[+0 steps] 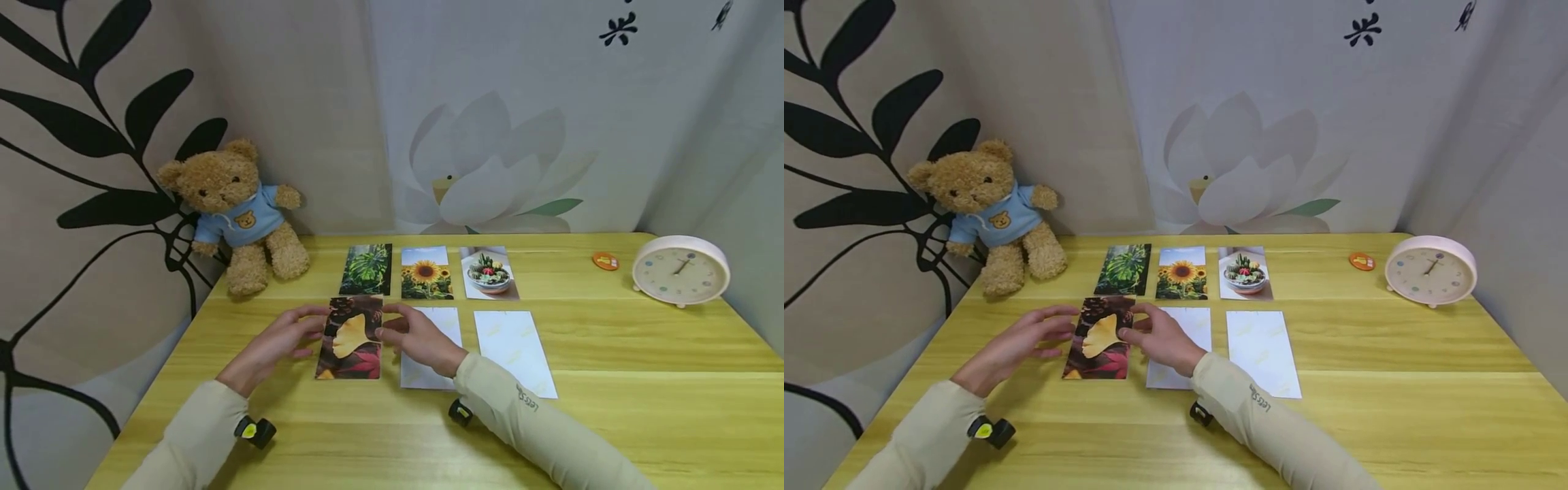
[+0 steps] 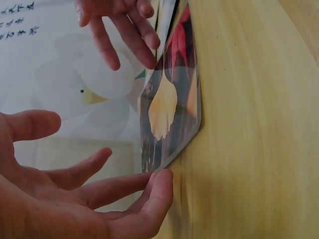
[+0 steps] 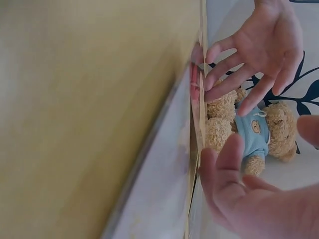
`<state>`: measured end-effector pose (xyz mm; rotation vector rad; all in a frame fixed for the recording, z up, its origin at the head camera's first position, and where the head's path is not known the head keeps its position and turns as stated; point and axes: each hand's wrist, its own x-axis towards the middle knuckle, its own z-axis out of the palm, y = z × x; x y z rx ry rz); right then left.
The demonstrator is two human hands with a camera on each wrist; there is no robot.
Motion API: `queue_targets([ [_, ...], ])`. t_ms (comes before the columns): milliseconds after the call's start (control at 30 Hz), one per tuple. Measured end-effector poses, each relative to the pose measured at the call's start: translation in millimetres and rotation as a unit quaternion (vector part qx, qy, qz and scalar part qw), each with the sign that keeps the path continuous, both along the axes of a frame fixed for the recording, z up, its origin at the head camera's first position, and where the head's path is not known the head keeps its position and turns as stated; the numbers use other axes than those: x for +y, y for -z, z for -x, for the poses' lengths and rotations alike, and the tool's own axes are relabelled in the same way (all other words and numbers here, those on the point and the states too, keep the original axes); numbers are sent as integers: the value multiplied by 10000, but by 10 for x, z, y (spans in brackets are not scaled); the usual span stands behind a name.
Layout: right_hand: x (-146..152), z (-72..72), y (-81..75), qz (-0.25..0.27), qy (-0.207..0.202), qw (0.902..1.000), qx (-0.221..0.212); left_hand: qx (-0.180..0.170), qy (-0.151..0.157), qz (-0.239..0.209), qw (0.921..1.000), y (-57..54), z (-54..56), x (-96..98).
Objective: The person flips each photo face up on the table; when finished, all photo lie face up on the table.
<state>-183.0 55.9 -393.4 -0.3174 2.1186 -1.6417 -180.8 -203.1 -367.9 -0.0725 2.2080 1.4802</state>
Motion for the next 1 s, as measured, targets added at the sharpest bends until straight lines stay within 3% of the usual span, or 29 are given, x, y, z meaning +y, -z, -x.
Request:
queue_targets([
  [367,29,13,13,31,-113,9996,-240,54,159,337,9993,29,8,53],
  [567,118,-18,-30,-382,-202,9989,164,503,145,199,9984,16,2,63],
  [733,305,-80,-123,-1348,-252,9840,1133,651,341,-574,9956,-19,-25,146],
  [867,488,-118,-155,-1770,-263,9713,1565,287,648,-1365,9881,-41,-70,298],
  [1000,686,-178,-176,-2002,-271,9634,1760,-87,832,-1867,9789,-10,-118,488],
])
